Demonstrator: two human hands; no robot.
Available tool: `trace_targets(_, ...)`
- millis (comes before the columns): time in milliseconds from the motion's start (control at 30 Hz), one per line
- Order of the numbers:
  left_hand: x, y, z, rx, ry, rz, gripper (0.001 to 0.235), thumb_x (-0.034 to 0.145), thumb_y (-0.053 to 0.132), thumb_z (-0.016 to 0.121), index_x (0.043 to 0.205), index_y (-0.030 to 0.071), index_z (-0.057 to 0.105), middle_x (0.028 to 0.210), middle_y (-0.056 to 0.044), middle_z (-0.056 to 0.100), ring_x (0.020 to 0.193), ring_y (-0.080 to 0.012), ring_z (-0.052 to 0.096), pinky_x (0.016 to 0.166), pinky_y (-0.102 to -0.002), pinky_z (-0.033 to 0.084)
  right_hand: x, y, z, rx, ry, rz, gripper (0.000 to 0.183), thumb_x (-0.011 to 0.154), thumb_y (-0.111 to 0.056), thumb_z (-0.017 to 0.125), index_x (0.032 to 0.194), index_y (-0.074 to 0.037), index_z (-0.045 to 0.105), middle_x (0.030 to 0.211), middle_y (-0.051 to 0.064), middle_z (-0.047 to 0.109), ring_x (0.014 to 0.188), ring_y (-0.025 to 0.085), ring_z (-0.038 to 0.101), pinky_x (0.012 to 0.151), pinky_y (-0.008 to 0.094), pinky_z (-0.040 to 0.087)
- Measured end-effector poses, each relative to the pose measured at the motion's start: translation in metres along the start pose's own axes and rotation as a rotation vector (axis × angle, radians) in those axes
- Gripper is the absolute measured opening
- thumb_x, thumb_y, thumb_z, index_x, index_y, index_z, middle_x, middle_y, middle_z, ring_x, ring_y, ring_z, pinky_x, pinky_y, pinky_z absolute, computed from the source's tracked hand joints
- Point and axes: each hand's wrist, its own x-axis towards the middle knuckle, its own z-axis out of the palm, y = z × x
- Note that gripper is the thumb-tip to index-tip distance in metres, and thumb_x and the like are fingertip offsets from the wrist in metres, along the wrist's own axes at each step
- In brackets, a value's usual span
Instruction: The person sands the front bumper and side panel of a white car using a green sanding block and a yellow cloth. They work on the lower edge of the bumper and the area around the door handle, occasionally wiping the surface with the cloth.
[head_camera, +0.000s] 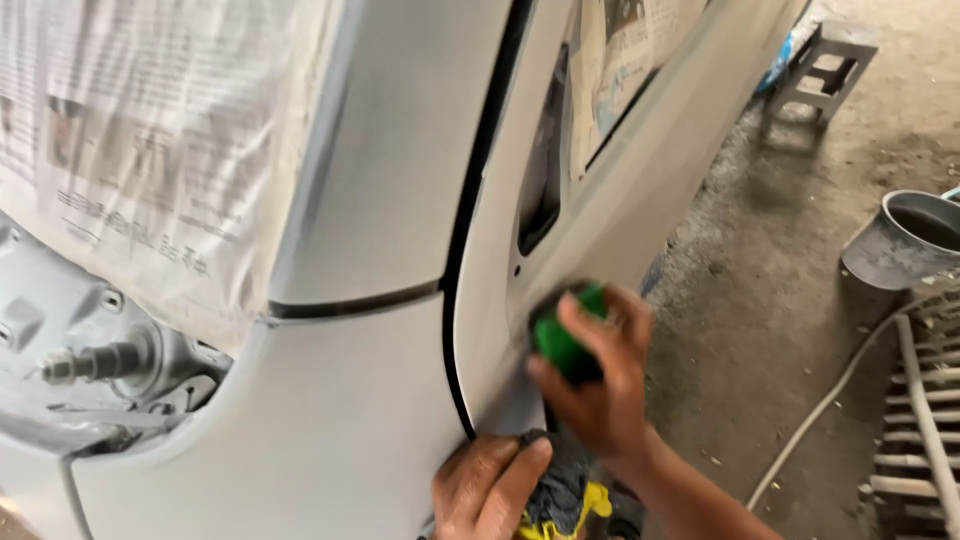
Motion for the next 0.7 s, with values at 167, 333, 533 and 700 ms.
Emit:
trace_targets(167, 0.008, 0.004, 0.000, 0.019, 0.027, -0.019, 0.039, 0.077, 0.024, 0.071, 0.111, 0.006, 0.070, 0.091, -0.011, 0.069, 0.077, -0.0247, 0.071, 0.076, -0.041, 0.060, 0.012, 0.009, -0.005, -0.175, 0.006, -0.037, 0.065, 0.079, -0.020, 0.086, 0.137, -0.009, 0.060, 0.132, 0.014, 0.060, 0.134, 0.038, 0.045, 0.114, 0.048, 0.039)
trace_targets(333, 0.000, -0.003, 0.005, -0.007, 0.035, 0.003, 0.039, 0.077, 0.022, 0.070, 0.112, 0.005, 0.071, 0.090, -0.011, 0.069, 0.074, -0.0243, 0.071, 0.073, -0.038, 0.060, 0.017, 0.004, 0.002, -0.145, 0.034, -0.025, 0.065, 0.081, -0.020, 0.086, 0.139, -0.008, 0.058, 0.136, 0.015, 0.060, 0.136, 0.037, 0.045, 0.117, 0.049, 0.039)
trace_targets(533, 0.022, 0.003, -0.006, -0.058, -0.009, 0.021, 0.040, 0.078, 0.025, 0.071, 0.112, 0.003, 0.067, 0.089, -0.014, 0.066, 0.074, -0.0270, 0.070, 0.071, -0.042, 0.060, 0.018, -0.005, -0.001, -0.083, 0.050, 0.090, 0.066, 0.080, -0.017, 0.087, 0.139, -0.011, 0.058, 0.140, 0.020, 0.046, 0.131, 0.033, 0.050, 0.113, 0.046, 0.043)
trace_targets(700, -0.002, -0.009, -0.001, -0.091, -0.045, -0.044, 0.036, 0.087, 0.020, 0.074, 0.120, 0.007, 0.070, 0.094, -0.010, 0.069, 0.079, -0.0219, 0.073, 0.077, -0.040, 0.064, 0.016, -0.010, -0.002, 0.072, -0.016, 0.143, 0.064, 0.083, -0.014, 0.087, 0.140, -0.014, 0.059, 0.141, 0.020, 0.040, 0.126, 0.032, 0.053, 0.105, 0.042, 0.050)
